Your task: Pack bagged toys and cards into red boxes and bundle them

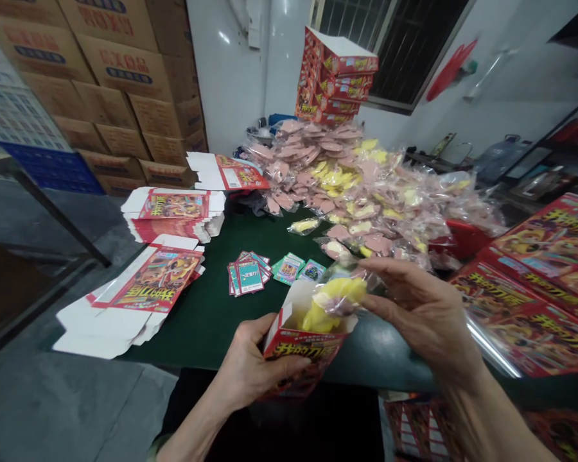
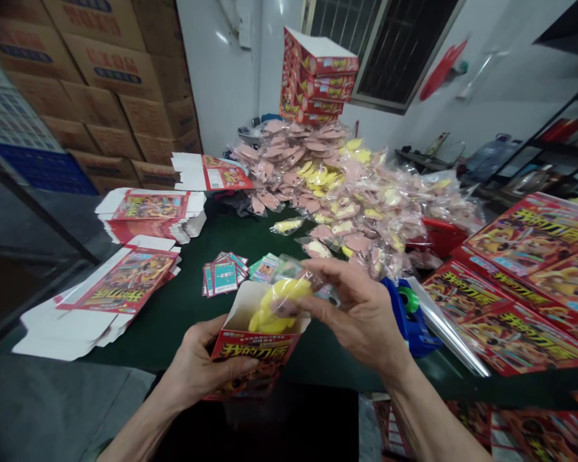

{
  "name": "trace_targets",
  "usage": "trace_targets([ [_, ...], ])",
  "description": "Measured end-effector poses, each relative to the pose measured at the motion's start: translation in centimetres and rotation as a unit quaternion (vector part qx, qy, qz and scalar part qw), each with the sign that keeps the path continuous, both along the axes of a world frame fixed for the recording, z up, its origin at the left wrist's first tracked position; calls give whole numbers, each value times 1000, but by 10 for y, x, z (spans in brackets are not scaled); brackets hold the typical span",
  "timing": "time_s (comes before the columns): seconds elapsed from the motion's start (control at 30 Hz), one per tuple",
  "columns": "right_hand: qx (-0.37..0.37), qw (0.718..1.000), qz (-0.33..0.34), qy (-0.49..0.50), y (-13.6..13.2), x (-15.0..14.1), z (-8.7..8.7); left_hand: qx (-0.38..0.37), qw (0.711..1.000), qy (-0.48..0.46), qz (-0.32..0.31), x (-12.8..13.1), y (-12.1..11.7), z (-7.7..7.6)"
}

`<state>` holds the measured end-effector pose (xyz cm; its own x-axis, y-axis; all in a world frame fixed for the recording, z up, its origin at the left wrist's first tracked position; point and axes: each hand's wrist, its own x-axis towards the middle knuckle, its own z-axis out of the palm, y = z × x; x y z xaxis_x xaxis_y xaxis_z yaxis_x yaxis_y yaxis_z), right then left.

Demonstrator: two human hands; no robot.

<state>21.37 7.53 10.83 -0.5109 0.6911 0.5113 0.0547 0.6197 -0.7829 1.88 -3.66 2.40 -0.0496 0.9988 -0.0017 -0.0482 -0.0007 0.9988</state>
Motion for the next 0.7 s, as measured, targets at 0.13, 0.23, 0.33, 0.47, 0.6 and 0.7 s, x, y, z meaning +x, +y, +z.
trace_targets([
  [0.13, 118, 986, 62, -101, -14, -10, 2, 24, 999, 13, 20, 2, -2, 3],
  [0.23, 125, 975, 100, -153, -18, -21, -2, 25, 999, 13, 39, 2, -6, 3],
  [0.33, 100, 967, 127, -195, -19, -31, -3, 25, 999, 3, 42, 3, -10, 4],
  [0.47, 98, 926, 234, -280, -23, -42, -4, 38, 998, 33, 25, 5, -11, 3],
  [0.6, 165, 959, 132, -187, -37, -36, -8, 64, 993, 51, 79, 4, -16, -2],
  [0.7, 264, 952, 85, -132, -57, -18, -5, 155, 966, 122, 167, 1, -26, 0],
])
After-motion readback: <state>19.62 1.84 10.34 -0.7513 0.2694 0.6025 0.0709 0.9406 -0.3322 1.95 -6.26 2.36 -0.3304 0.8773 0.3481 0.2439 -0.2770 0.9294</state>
